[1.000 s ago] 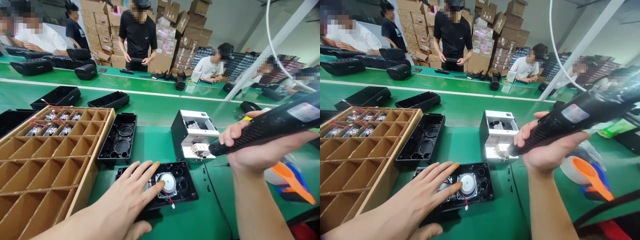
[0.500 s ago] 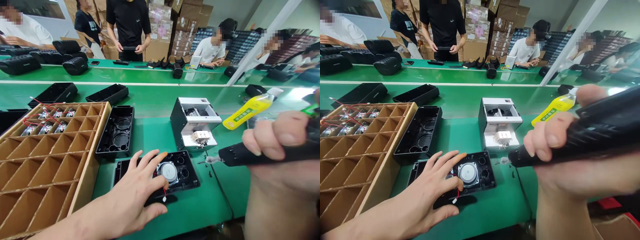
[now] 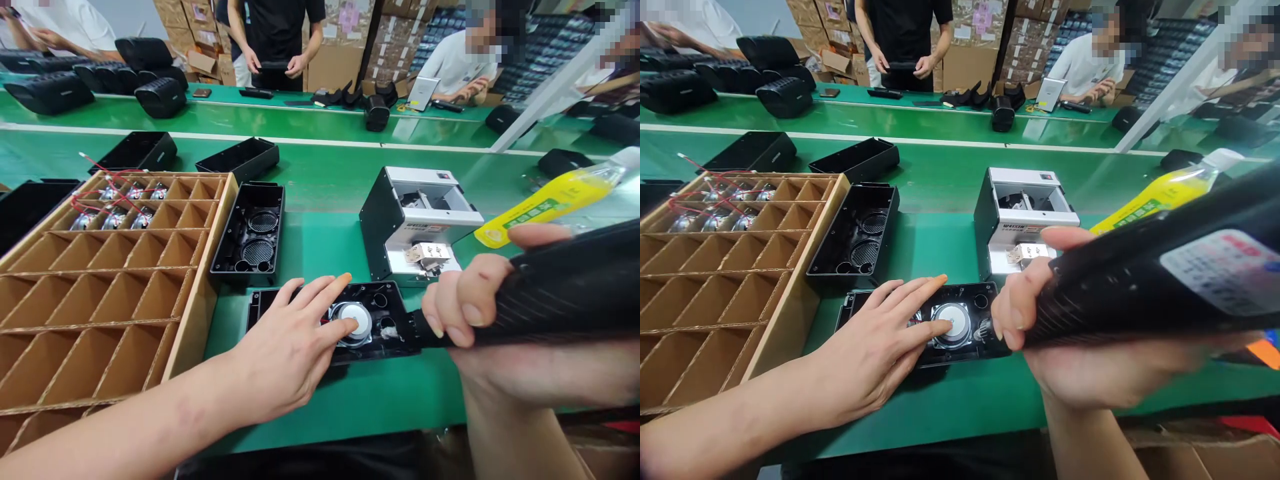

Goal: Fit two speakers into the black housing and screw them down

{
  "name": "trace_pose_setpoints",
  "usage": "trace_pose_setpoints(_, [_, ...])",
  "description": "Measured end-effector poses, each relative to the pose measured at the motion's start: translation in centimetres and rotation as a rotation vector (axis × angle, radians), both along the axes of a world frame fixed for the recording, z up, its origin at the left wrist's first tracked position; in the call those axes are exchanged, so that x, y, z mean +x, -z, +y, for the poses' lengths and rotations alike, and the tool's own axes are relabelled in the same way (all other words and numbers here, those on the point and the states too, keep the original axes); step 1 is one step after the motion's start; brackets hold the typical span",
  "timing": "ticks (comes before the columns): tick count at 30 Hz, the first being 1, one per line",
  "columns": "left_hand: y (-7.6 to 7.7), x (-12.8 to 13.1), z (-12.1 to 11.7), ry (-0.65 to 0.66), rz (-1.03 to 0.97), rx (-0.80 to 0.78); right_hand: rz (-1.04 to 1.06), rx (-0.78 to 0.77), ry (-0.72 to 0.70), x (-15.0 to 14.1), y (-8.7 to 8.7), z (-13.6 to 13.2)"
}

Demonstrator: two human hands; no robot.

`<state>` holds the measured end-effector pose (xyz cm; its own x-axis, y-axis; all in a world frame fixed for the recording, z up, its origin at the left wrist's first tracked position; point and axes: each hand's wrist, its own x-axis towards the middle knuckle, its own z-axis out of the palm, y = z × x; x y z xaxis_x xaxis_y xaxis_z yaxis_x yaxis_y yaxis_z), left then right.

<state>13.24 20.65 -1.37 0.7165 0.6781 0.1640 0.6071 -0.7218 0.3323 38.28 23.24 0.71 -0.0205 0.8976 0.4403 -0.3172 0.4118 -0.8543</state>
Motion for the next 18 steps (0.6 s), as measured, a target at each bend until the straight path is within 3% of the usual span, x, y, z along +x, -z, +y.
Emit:
trace_pose_setpoints(3, [0.4, 0.0, 0.1, 0.006, 0.014, 0.002, -0.055, 0.155, -0.081, 0.3, 0.6, 1.1])
trace_pose_setpoints(12, [0.5, 0.0, 0.1, -0.004, 0.006, -0.029, -0.061, 0.151, -0.07, 0.0, 1.7, 1.1])
trace_pose_setpoints(18, [0.6, 0.1, 0.2, -0.002, 0.011, -0.01, -0.016, 0.12, -0.181, -0.5, 1.4, 1.3])
